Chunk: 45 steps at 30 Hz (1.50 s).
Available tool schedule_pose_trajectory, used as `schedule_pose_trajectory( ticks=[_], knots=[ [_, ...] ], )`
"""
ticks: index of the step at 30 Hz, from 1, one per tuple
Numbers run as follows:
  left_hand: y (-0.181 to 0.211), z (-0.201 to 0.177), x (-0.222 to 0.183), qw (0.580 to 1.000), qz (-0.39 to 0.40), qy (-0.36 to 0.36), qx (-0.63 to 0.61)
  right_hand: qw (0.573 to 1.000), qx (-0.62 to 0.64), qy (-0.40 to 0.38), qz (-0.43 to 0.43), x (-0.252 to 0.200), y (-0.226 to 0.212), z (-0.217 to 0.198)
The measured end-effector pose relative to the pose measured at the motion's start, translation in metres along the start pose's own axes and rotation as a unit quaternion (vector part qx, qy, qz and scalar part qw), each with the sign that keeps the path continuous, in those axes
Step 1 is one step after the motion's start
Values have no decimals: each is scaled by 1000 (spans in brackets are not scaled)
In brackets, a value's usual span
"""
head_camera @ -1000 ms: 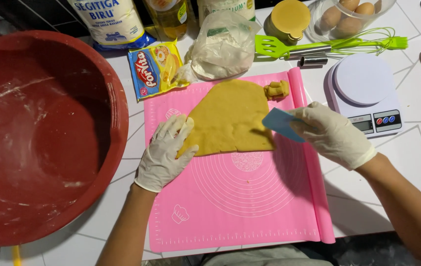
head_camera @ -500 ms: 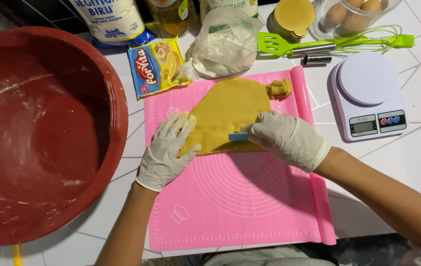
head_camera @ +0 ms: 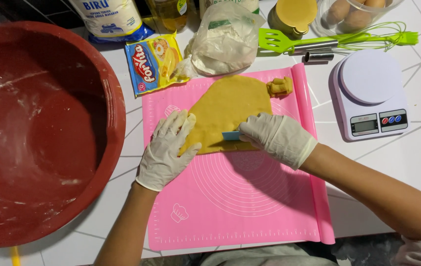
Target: Person is portioning yellow dough, rolling it into small balls, and using a scraper to shape them on a silicone mat.
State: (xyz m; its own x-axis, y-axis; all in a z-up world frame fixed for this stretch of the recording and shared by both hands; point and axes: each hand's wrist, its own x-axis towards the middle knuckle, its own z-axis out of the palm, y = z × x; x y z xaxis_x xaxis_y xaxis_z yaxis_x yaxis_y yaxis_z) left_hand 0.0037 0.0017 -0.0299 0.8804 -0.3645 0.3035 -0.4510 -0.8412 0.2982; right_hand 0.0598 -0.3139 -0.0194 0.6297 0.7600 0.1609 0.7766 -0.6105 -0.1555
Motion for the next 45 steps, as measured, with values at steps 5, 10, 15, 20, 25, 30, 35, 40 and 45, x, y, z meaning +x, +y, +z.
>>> schedule_pose_trajectory(
  ticks=[5,10,15,20,25,30,35,40,45],
  knots=[
    [1,0,1,1000,0,5,-5,1000,-25,-4,1,6,-3,-5],
    [3,-2,1,1000,-1,7,-16,966,249,-45,56,6,-16,-49],
    [3,-1,0,1000,1,15,-8,961,263,-40,73,-3,-11,-46],
    [4,-3,0,1000,2,19,-11,961,248,-93,76,-11,13,-37],
    [3,-3,-2,1000,8,26,-10,987,49,-153,10,-22,49,-16],
    [1,-1,-3,1000,5,22,-10,980,138,-143,33,-26,52,-37],
    [1,-6,-2,999,4,27,-42,979,144,-133,54,-27,52,-35],
    [-2,-7,-3,996,-5,33,-84,983,146,-109,20,-20,51,-26],
    [-3,-3,-3,996,0,44,-73,986,146,-83,1,-3,31,-25]
  ],
)
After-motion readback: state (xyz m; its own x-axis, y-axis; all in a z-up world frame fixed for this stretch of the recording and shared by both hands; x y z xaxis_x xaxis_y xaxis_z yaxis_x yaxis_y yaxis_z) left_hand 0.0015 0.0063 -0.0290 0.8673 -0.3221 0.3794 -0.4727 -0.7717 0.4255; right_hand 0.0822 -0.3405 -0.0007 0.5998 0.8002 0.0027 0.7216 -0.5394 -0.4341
